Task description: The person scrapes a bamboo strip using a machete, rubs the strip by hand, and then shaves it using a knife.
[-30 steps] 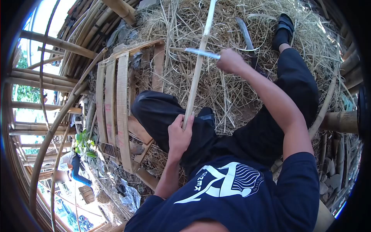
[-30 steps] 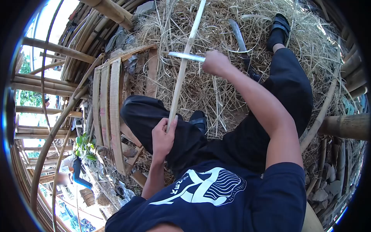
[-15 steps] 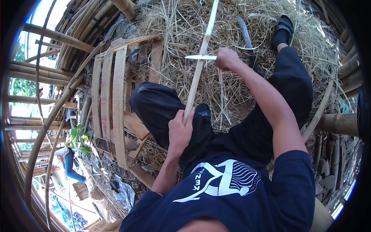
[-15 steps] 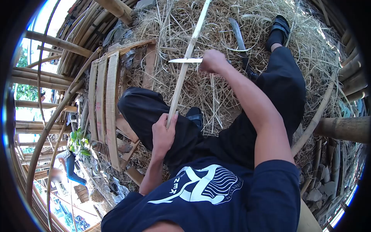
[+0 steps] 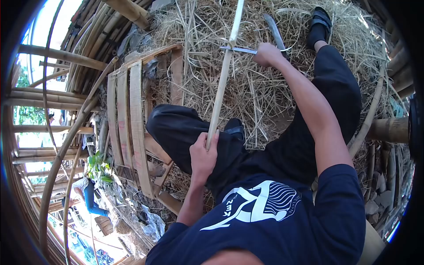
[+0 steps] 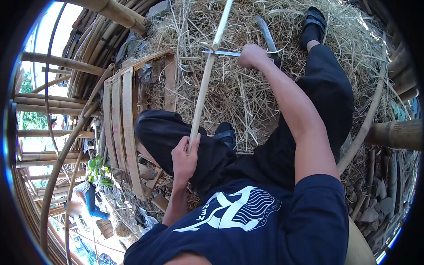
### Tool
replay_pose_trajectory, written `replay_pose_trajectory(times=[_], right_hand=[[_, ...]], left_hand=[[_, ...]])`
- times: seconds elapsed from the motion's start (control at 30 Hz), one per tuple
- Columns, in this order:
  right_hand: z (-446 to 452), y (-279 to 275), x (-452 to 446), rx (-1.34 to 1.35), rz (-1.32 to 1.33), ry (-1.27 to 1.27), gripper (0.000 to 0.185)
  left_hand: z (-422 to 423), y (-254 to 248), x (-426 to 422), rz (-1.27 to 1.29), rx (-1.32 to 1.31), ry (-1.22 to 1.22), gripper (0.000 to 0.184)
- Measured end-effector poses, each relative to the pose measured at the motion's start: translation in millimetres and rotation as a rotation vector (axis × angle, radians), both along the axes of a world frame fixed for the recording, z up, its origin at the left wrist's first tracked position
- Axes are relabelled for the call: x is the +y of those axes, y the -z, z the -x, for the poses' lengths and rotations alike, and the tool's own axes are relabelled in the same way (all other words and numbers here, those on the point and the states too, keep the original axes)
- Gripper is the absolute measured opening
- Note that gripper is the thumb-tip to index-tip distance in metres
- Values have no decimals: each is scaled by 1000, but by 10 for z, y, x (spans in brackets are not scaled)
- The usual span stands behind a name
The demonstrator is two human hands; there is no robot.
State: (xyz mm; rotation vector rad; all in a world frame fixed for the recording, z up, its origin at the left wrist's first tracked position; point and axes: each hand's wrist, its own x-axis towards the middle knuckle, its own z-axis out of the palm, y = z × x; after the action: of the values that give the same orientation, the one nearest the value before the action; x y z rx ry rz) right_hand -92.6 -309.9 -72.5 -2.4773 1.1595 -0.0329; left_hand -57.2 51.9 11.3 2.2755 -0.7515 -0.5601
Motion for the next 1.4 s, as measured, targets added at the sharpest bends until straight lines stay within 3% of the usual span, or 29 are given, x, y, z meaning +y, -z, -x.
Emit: replay_pose_trajectory(times=[0.03,0.1,0.17,0.23,0.33,0.43,0.57,0.63,0.77,0.83,0.93,0.97,1.1,1.23,1.3,1.4], right_hand=[[-7,2,-27,0,3,2,24],[-67,-2,-40,121,-1141,-77,23],[-52,-165,235,-25,-1078,-22,30],[-66,-309,340,-37,-951,-36,26],[-57,-525,517,-82,-384,-243,23],[71,-561,706,-264,-128,-360,24],[278,-833,807,-315,-208,-549,24],[331,-838,686,-178,-142,-559,34],[298,-1012,281,-119,-7,-398,41],[273,-1064,30,-27,245,-428,37],[259,-1137,198,-5,116,-369,39],[284,-1134,311,-65,80,-438,37],[332,-1272,626,111,48,-716,38],[260,-1053,76,104,191,-845,30],[229,-852,-667,-129,252,-173,31],[348,-836,-753,-308,251,-59,33]], left_hand=[[3,4,-27,3,0,2,30],[8,-5,-54,40,8,-32,31],[7,4,-53,39,1,-42,31],[14,20,-70,41,2,-60,31],[3,20,-78,63,-6,-58,30],[3,14,-78,75,11,-62,30],[-35,12,-47,77,74,-56,28],[-50,32,-40,96,93,-47,27],[-65,56,-20,171,200,-49,28],[-75,61,-28,195,230,-48,30],[-118,93,-47,220,289,-50,31],[-117,101,-52,233,313,-60,31],[-121,47,-90,184,374,-54,22],[-133,61,-90,189,357,-36,23],[-108,26,-69,198,331,-52,30],[-127,42,-31,215,382,-69,30]])
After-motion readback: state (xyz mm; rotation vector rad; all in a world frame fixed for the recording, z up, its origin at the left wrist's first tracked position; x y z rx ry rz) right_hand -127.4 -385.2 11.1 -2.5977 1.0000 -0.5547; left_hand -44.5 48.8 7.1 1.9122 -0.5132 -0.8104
